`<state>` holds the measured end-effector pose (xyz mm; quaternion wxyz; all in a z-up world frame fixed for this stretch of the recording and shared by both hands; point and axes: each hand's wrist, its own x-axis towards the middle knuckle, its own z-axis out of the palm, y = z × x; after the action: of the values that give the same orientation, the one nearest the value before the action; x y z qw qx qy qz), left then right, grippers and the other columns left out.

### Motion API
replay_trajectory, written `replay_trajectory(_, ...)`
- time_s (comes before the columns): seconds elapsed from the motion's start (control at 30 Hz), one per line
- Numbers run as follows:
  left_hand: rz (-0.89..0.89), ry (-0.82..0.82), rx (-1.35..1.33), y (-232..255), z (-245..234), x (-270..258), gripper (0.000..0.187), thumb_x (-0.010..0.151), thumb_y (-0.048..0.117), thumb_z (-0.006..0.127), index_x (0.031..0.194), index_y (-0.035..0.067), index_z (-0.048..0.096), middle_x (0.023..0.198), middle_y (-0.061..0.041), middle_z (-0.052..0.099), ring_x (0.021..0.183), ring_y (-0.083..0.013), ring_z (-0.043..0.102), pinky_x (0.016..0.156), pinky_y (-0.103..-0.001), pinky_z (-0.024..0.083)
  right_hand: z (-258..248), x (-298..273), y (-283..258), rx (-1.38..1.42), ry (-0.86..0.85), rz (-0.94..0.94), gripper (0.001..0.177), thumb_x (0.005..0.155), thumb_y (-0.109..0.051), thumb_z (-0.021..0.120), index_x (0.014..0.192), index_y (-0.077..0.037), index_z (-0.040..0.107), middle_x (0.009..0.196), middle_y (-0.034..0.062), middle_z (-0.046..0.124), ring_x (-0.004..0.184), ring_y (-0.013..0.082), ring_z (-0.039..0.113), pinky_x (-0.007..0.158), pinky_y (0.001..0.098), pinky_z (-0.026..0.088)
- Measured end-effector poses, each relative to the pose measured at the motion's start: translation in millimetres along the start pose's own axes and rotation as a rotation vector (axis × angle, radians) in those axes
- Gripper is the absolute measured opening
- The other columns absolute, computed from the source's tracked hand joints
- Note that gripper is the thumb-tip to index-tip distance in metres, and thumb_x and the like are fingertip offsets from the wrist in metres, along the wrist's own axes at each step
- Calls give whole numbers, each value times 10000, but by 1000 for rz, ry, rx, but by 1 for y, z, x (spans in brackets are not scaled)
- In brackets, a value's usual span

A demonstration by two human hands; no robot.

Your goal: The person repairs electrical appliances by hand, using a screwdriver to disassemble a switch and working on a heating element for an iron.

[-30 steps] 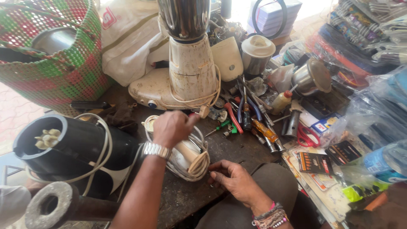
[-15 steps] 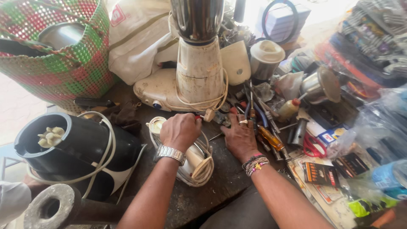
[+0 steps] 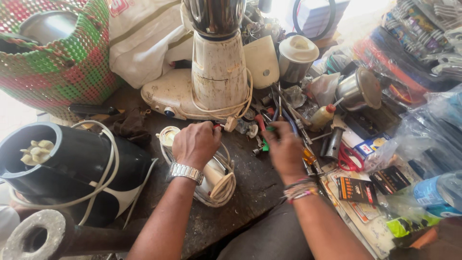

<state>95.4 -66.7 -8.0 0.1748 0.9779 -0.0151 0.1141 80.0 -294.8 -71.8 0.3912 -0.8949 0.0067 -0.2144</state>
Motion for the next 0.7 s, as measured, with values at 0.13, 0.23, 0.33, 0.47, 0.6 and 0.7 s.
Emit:
replay_trajectory(0.13, -8, -28, 0, -1, 0, 1, 353, 917, 454, 647, 797, 143, 765, 764, -156, 725, 734, -367, 712, 655, -486, 547, -42, 5, 43, -91, 294, -18, 268, 928, -239, 802, 1113, -72, 703, 985, 126, 766, 886, 268, 753, 787, 390, 575)
replay_trajectory(0.23, -11, -27, -8, 0, -1, 0, 347, 918, 445, 644, 800, 142, 765, 769, -155, 728, 740, -366, 713, 659, -485, 547, -49, 5, 67, -348, 353, 135, 270, 902, -280, 837, 1086, -109, 738, 1003, 114, 762, 920, 308, 722, 817, 429, 539)
replay_trajectory(0.33, -16, -31, -7, 1, -2, -1, 360, 920, 459, 644, 806, 141, 765, 775, -155, 730, 746, -369, 712, 657, -489, 545, -51, 8, 73, -585, 390, 193, 294, 809, -293, 866, 1048, -148, 775, 1043, 84, 752, 974, 341, 654, 856, 483, 471)
replay_trajectory(0.47, -72, -132, -19, 3, -5, 0, 376, 954, 460, 606, 841, 128, 741, 778, -132, 740, 718, -325, 737, 637, -466, 568, -46, 1, 49, -766, 432, 71, 310, 726, -256, 854, 998, -129, 779, 1089, 94, 717, 1070, 340, 592, 857, 514, 411)
replay_trajectory(0.6, -9, -29, -12, 1, -7, -3, 367, 936, 449, 631, 818, 125, 758, 795, -155, 736, 744, -358, 718, 645, -480, 550, -41, -6, 20, -402, 282, -224, 202, 826, -109, 756, 1026, -139, 755, 1129, 47, 718, 1164, 303, 593, 1015, 443, 432)
replay_trajectory(0.7, 12, 5, -12, 0, -8, -5, 339, 907, 428, 646, 803, 127, 764, 792, -150, 736, 739, -356, 718, 644, -478, 552, -34, -9, 9, -323, 198, -248, 176, 838, -79, 741, 1009, -122, 750, 1104, 74, 709, 1139, 319, 600, 1008, 450, 441)
